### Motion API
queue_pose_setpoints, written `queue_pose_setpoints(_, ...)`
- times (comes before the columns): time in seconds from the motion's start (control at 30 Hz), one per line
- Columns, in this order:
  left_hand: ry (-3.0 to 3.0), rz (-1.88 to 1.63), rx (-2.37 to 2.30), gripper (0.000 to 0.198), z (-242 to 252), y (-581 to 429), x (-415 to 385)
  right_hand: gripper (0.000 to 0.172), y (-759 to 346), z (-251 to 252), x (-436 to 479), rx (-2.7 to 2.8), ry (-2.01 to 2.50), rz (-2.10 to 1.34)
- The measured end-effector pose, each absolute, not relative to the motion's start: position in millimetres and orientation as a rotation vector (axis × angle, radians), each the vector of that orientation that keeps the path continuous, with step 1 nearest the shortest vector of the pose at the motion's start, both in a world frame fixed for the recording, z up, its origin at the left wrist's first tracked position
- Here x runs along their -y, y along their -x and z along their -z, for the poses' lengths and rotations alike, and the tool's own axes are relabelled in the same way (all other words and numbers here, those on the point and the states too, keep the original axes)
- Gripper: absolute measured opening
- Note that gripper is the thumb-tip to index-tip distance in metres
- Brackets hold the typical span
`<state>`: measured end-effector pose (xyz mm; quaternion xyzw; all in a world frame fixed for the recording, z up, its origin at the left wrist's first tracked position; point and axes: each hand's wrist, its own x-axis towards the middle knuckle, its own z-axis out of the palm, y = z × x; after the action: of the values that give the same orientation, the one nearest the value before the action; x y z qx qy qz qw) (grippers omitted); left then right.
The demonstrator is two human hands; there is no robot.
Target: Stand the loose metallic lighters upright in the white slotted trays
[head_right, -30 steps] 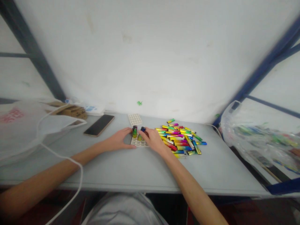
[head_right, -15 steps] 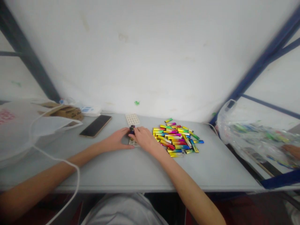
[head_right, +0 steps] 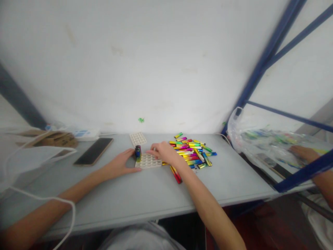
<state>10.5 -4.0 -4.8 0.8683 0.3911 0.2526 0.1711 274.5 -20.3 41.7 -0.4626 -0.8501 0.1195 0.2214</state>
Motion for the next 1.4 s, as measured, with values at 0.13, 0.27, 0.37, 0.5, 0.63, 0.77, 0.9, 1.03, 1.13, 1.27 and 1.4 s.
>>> queue_pose_setpoints(0.13, -2.477, -0.683, -1.096, 0.068, 7, -10, 1, 0.056, -343, -58, 0, 1.950, 1.569, -0.192)
queue_pose_setpoints(0.27, -2.464, -0.706, -1.084, 0.069, 8, -10, 0, 0.069, -399, -68, -25, 1.647, 1.826, 0.245)
queue_pose_setpoints(0.37, -2.458, -0.714, -1.094, 0.069, 8, -10, 1, 0.037, -422, -62, -43, 1.888, 1.831, 0.108)
queue_pose_setpoints(0.5, -2.471, -0.694, -1.099, 0.066, 8, -8, 1, 0.019, -430, -44, -61, 2.214, 1.678, -0.232)
queue_pose_setpoints(0.63, -2.471, -0.676, -1.105, 0.068, 8, -8, 3, 0.010, -433, -29, -69, 2.206, 1.677, -0.383)
queue_pose_setpoints(0.77, -2.468, -0.680, -1.108, 0.066, 6, -9, 4, 0.010, -437, -22, -69, 2.116, 1.671, -0.425)
queue_pose_setpoints(0.9, -2.464, -0.686, -1.102, 0.066, 4, -9, 5, 0.008, -435, -25, -61, 2.027, 1.580, -0.295)
queue_pose_setpoints(1.03, -2.472, -0.661, -1.092, 0.066, 5, -9, 3, 0.024, -418, -43, -42, 1.789, 1.333, -0.383)
queue_pose_setpoints(1.13, -2.470, -0.653, -1.102, 0.068, 6, -8, 2, 0.047, -393, -56, -25, 1.546, 1.135, -0.654)
queue_pose_setpoints(1.27, -2.449, -0.684, -1.110, 0.069, 7, -8, 2, 0.045, -351, -59, -12, 1.281, 0.996, -0.961)
queue_pose_setpoints(1.4, -2.463, -0.700, -1.083, 0.065, 5, -9, 3, 0.042, -314, -47, -2, 1.076, 0.825, -1.181)
